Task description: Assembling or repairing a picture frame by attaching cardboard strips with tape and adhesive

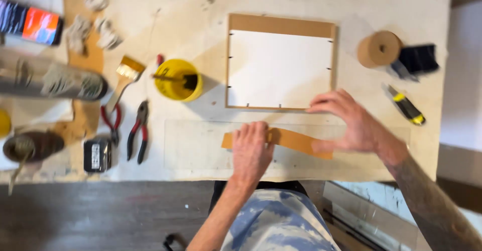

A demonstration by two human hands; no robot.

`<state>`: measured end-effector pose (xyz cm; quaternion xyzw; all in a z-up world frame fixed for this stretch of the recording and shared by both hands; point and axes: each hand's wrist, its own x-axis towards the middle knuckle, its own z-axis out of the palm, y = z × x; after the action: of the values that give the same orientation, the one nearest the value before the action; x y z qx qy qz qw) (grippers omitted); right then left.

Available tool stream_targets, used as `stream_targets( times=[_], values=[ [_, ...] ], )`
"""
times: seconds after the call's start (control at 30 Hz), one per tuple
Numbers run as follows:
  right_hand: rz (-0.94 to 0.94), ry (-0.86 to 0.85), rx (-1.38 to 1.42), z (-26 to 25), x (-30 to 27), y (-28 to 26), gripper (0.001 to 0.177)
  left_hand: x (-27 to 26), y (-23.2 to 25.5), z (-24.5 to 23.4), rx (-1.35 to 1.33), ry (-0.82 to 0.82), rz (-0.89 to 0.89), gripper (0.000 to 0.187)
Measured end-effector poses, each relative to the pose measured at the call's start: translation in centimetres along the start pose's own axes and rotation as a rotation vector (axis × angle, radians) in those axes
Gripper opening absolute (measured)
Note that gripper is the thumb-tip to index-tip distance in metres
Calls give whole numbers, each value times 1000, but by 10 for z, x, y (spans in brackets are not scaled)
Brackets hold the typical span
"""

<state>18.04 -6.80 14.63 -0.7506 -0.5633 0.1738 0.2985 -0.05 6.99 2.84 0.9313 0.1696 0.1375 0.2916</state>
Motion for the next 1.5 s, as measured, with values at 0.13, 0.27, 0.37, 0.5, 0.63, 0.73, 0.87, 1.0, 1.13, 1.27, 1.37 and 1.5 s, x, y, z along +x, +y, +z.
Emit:
stream_targets(
  times=[0.13,0.27,0.37,0.5,0.63,0.73,0.87,1.0,1.13,1.27,1.37,1.5],
  values=[
    [80,56,-167,26,-83,2,79,8,4,-27,0,-31,-5,45],
    [62,204,-240,28,-100,-8,58,7,2,-30,5,-51,62,55],
    [25,256,-267,29,-110,-7,42,4,3,-35,32,-32,62,54],
    [-94,276,-335,22,-99,-21,27,0,7,-42,-31,-23,39,53],
    [-137,246,-320,6,-84,-37,14,-7,1,-49,-181,-26,-28,54],
    [-220,80,-376,-18,-63,-72,16,-7,-4,-66,-335,-114,-145,50],
    [-245,49,-415,-26,-56,-78,22,-15,-31,-69,-415,-140,-252,46],
    [-74,55,-309,-33,-58,-72,24,-25,-62,-63,-450,-109,-171,41],
    [153,126,-116,-27,-73,-39,21,-26,-82,-54,-533,-166,-113,37],
    [456,147,183,-4,-98,25,15,-8,-91,-47,-613,-143,-47,36],
    [577,147,324,16,-102,67,17,16,-95,-32,-784,-207,-204,30],
    [647,194,393,30,-94,114,16,50,-106,3,-859,-230,-298,34]
  ],
)
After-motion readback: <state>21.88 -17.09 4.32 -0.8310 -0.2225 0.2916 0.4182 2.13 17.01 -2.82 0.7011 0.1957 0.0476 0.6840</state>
